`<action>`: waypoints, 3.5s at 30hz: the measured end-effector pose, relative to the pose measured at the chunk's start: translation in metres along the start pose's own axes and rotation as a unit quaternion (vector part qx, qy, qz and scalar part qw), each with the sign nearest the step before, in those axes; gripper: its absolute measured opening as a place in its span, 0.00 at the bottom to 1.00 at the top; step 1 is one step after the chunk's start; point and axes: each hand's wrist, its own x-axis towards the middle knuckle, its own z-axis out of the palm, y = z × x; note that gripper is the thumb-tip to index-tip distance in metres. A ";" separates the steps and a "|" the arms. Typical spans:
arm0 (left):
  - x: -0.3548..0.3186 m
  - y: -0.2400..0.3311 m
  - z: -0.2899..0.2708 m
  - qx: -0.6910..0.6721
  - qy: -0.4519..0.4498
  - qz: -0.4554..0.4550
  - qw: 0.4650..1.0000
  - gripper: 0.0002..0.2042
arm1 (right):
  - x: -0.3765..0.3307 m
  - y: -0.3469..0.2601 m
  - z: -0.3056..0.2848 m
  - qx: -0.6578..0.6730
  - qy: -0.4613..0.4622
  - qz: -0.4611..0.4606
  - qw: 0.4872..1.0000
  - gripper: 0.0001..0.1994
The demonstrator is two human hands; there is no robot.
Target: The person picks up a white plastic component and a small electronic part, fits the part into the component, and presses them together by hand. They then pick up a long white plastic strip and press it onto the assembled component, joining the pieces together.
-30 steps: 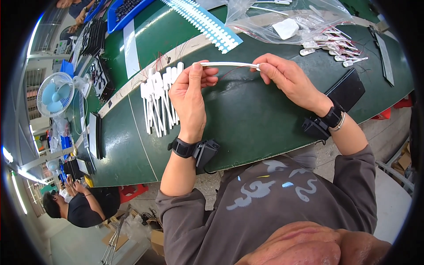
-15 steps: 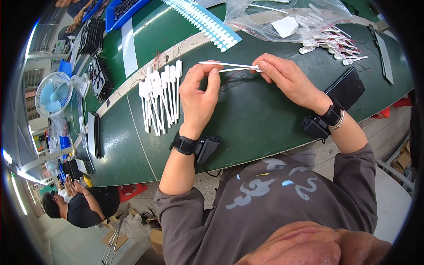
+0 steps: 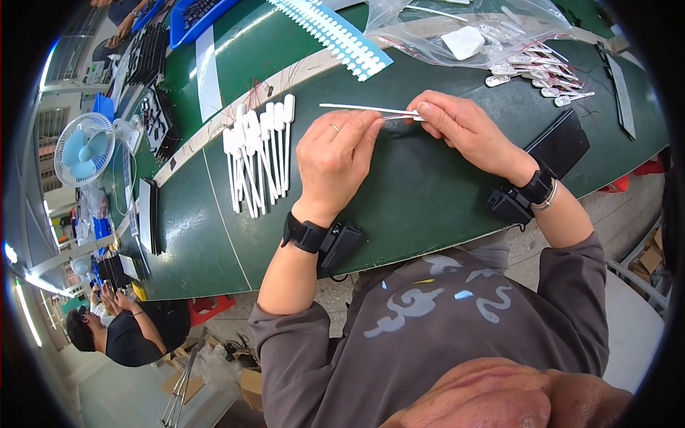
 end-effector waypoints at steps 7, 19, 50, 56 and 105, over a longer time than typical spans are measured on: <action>-0.007 0.016 -0.001 -0.094 -0.067 -0.241 0.964 0.05 | 0.001 0.007 0.000 -0.089 0.032 -0.074 0.993 0.14; 0.000 0.011 -0.007 -0.354 -0.118 -0.457 0.808 0.10 | 0.003 0.008 -0.004 -0.170 0.023 -0.106 0.980 0.12; 0.001 -0.020 -0.025 -0.581 -0.192 -0.516 0.600 0.11 | 0.001 -0.009 -0.006 -0.074 -0.053 -0.035 0.995 0.17; 0.007 -0.005 -0.029 -0.524 -0.170 -0.484 0.680 0.11 | -0.001 -0.009 -0.007 0.054 -0.056 0.063 0.995 0.18; -0.003 -0.011 -0.016 -0.586 -0.097 -0.524 0.611 0.11 | 0.000 -0.012 -0.007 0.267 -0.235 0.196 0.914 0.11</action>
